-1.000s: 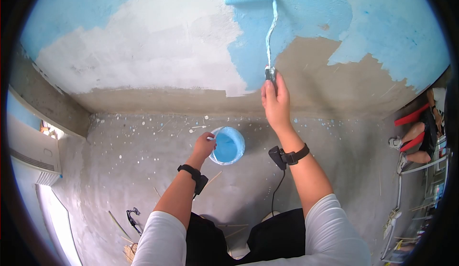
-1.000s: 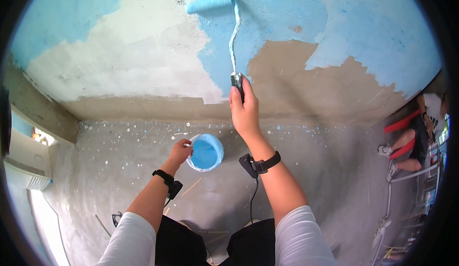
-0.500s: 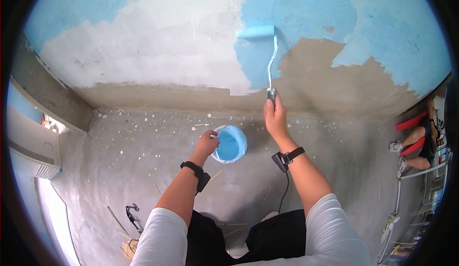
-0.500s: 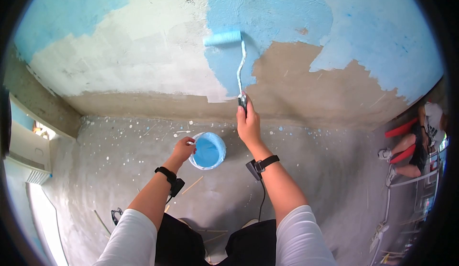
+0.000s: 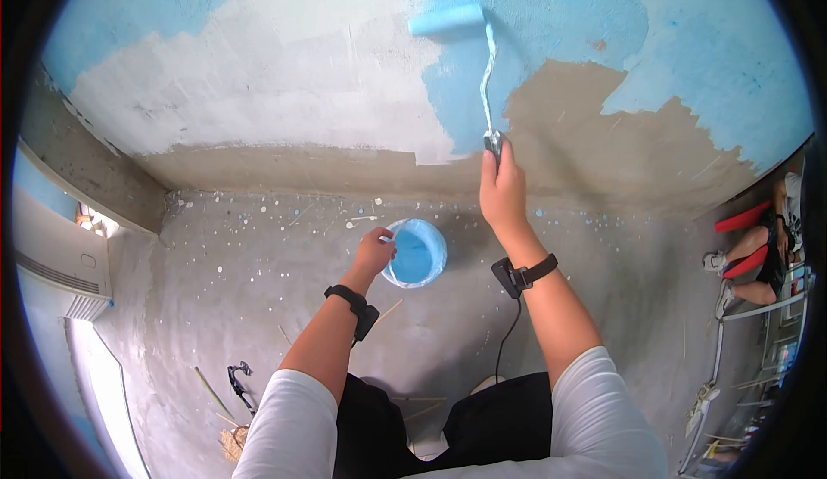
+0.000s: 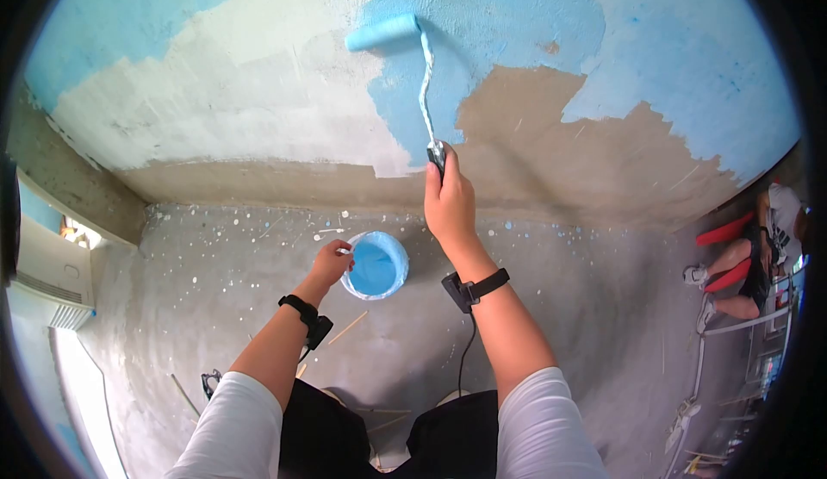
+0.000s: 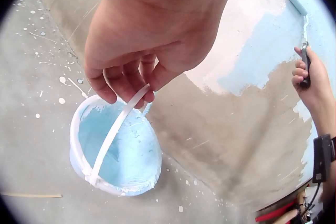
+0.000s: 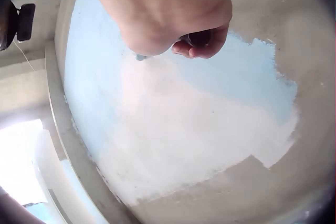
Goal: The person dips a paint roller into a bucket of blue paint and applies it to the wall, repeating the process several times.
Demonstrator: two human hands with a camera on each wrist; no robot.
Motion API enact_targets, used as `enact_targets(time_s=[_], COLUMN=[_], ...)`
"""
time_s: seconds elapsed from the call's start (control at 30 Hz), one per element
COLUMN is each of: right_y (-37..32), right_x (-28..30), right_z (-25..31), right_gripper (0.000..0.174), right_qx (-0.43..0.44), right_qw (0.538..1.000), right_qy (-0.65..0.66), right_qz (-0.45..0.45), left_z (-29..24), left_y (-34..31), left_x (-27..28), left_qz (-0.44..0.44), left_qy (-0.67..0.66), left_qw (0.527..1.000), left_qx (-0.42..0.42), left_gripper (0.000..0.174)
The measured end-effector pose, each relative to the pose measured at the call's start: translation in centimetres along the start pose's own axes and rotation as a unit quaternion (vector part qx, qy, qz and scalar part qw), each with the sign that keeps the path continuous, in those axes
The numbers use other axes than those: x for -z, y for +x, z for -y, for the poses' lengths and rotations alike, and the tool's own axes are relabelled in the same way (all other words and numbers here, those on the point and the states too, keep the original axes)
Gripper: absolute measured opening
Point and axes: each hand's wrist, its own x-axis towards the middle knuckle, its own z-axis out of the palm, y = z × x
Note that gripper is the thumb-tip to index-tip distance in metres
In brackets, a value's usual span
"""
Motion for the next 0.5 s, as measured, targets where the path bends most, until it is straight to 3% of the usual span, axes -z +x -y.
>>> enact_targets(time_s=[0.13, 0.27, 0.47, 0.5], right_y=[-1.9, -2.5, -0.5, -0.3], right_x=[-0.1, 0.3, 1.4, 1.6], right_z=[-4.7, -5.9, -3.1, -2.6], right_gripper=[0.034, 0.033, 0.027, 0.028], right_qx=[-0.015, -0.005, -0.023, -0.056], right_qw=[0.998, 0.998, 0.998, 0.987], right_qy=[-0.06, -0.055, 0.058, 0.148], right_qz=[0.017, 0.024, 0.019, 0.038], left_z=[0.5, 0.4, 0.0, -0.1], left_y=[0.3, 0.1, 0.0, -0.1], left_x=[0.0, 0.0, 0.1, 0.1], left_qz=[-0.001, -0.001, -0.004, -0.005], left_qy=[-0.007, 0.002, 0.013, 0.017], left_qw=[1.0, 1.0, 1.0, 1.0], left_qx=[0.003, -0.001, 0.0, -0.003], left_gripper=[0.023, 0.023, 0.023, 0.023])
